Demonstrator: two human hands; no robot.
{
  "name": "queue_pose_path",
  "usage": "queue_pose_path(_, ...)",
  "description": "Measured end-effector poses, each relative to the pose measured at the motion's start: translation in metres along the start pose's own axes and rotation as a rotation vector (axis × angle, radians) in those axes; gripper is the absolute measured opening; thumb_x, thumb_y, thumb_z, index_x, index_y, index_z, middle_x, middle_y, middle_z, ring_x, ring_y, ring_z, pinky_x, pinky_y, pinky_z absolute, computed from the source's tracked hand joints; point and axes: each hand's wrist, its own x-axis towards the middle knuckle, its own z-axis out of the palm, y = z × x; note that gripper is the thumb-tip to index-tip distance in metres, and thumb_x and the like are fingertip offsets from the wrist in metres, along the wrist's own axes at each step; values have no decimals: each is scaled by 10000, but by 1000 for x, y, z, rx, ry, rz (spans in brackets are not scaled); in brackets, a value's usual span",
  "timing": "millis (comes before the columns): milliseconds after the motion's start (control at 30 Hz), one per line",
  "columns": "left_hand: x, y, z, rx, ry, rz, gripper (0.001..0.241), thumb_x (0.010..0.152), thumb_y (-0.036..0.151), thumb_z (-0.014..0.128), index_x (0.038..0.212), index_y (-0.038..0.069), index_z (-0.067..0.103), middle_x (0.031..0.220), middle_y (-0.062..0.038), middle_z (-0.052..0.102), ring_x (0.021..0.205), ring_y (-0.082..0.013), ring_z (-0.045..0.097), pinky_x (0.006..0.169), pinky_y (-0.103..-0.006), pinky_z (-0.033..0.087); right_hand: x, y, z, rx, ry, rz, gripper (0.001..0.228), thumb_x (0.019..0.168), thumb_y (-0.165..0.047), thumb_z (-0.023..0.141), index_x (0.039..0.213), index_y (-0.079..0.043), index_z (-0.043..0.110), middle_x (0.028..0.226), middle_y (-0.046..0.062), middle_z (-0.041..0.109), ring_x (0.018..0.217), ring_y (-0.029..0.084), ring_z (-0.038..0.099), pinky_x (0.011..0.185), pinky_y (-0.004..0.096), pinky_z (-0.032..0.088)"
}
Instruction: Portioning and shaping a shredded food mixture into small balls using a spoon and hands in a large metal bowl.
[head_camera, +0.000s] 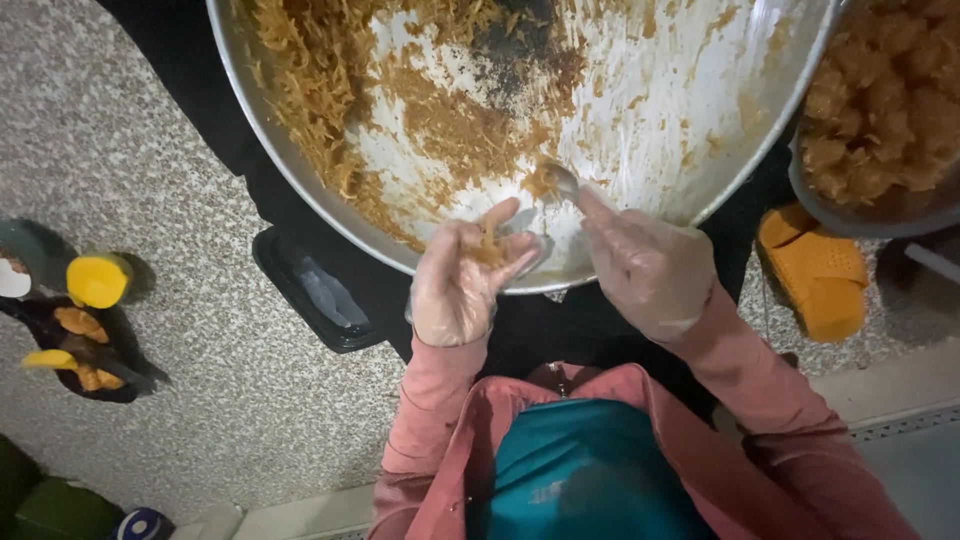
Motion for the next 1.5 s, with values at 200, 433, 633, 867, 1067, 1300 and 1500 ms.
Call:
queue_pose_path(200,2,-5,-12,-129,-109,-67,273,1036,47,545,1275,-55,628,1170,-349,663,973,-396,746,1006,-610,566,-6,-3,-8,-15,-51,47,315,1044,-162,619,1314,-111,772,758,107,666,687,285,680,605,368,565)
queue_pose_path(433,7,-5,-32,107,-28,58,372,955,77,675,1282,-95,629,1264,-333,632,1113,-396,685,1022,-538,582,2,-6,-20,350,-101,216,327,984,-51,630,1272,-99,776,838,115,744,763,282,727,652,358,585)
queue_pose_path(633,-1,-16,-24,476,34,206,268,964,22,632,1207,-92,632,881,-200,699,745,-191,697,858,-452,654,2,-7,-29,660,-127,326,303,966,20,622,1241,-18,744,866,151,779,798,274,767,715,354,595)
queue_pose_path(867,0,-19,-13,371,26,39,383,1047,261,557,1251,-55,626,994,-154,687,812,-127,700,754,-287,647,-1,-16,-33,698,-183,266,304,936,4,667,1227,-18,751,957,146,794,864,259,779,765,351,623)
queue_pose_path(1067,4,-13,4,668,-9,200,345,946,162,742,1229,-27,690,1006,-166,711,872,-194,706,746,-358,650,13,-22,-39,614,-135,140,258,941,29,664,1180,19,762,1048,210,781,920,329,766,744,362,613)
queue_pose_path(1300,6,-22,1,441,-140,147,314,1007,160,647,1230,-58,674,842,-166,667,713,-197,670,756,-385,652,-7,-11,-26,474,-149,166,294,971,-74,645,1238,-74,768,997,96,792,853,274,757,725,347,599)
queue_pose_path(1500,8,-4,-11,247,-98,248,280,1050,56,496,1250,-6,682,672,-97,600,653,-175,648,890,-475,626,11,2,-32,128,-309,50,231,999,-134,638,1190,-81,759,928,135,758,763,278,735,607,341,573)
